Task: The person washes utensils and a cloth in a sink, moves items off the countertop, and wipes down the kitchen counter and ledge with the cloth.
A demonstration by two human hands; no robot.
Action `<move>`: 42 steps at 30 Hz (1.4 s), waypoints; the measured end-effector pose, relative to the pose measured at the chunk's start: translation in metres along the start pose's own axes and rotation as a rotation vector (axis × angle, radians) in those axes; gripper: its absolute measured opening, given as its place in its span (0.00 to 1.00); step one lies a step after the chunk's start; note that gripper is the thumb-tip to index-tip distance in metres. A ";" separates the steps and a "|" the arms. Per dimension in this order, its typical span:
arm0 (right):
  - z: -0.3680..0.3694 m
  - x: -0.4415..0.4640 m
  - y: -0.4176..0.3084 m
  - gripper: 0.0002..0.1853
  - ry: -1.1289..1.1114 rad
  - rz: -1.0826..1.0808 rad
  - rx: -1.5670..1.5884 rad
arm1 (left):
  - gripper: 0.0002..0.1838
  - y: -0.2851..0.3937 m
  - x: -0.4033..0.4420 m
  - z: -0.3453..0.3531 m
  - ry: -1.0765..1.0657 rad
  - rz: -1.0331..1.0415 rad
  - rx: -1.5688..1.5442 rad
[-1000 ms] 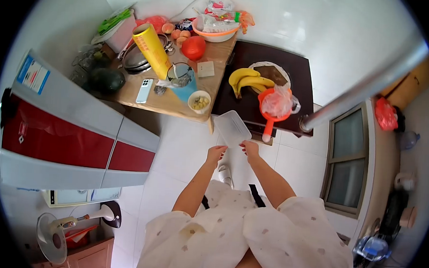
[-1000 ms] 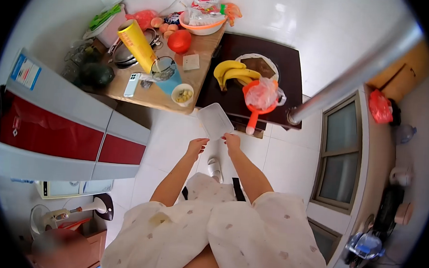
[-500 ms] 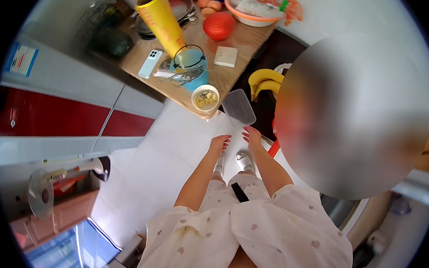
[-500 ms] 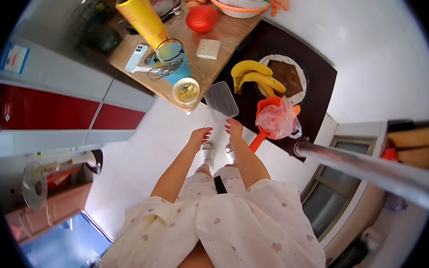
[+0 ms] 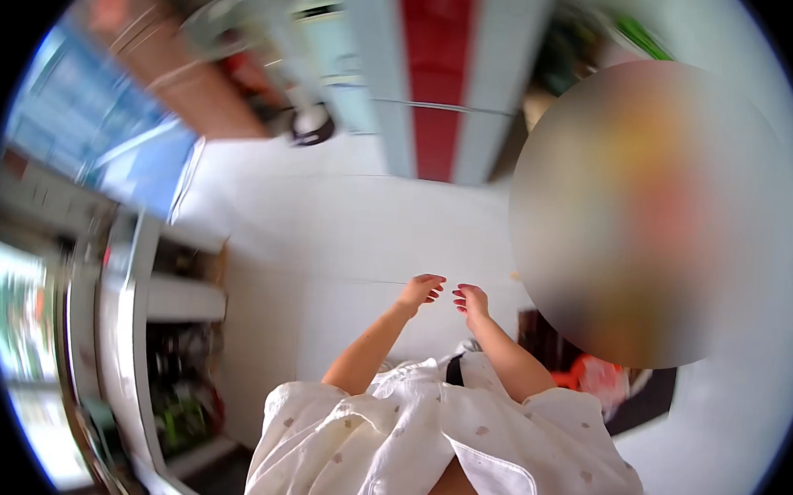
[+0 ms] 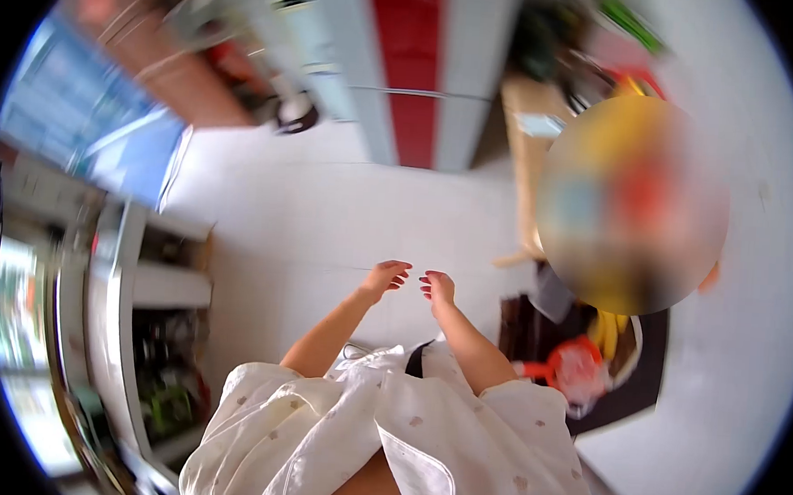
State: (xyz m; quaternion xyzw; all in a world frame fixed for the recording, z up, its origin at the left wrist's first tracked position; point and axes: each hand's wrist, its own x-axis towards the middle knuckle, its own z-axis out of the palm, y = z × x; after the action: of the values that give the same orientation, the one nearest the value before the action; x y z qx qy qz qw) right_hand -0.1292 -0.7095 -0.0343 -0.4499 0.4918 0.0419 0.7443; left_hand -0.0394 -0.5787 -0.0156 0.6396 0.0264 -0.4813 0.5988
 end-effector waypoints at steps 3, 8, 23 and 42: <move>0.139 -0.018 0.004 0.09 -0.293 -0.100 -0.340 | 0.13 -0.005 -0.059 -0.112 0.254 0.072 -0.064; 0.370 -0.075 0.090 0.09 -0.783 -0.154 -0.662 | 0.15 -0.034 -0.202 -0.282 0.640 0.241 -0.246; 0.796 -0.186 0.245 0.09 -1.454 -0.178 -1.035 | 0.10 -0.088 -0.376 -0.659 1.105 0.470 -0.737; 1.136 -0.170 0.302 0.09 -1.237 -0.224 -0.983 | 0.23 -0.054 -0.535 -1.161 2.159 0.204 -0.272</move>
State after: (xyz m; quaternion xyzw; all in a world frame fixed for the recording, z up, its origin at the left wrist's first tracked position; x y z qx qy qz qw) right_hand 0.4199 0.3418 0.0337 -0.6684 -0.1333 0.4209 0.5986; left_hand 0.3193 0.6456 0.0815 0.6523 0.5375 0.3921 0.3631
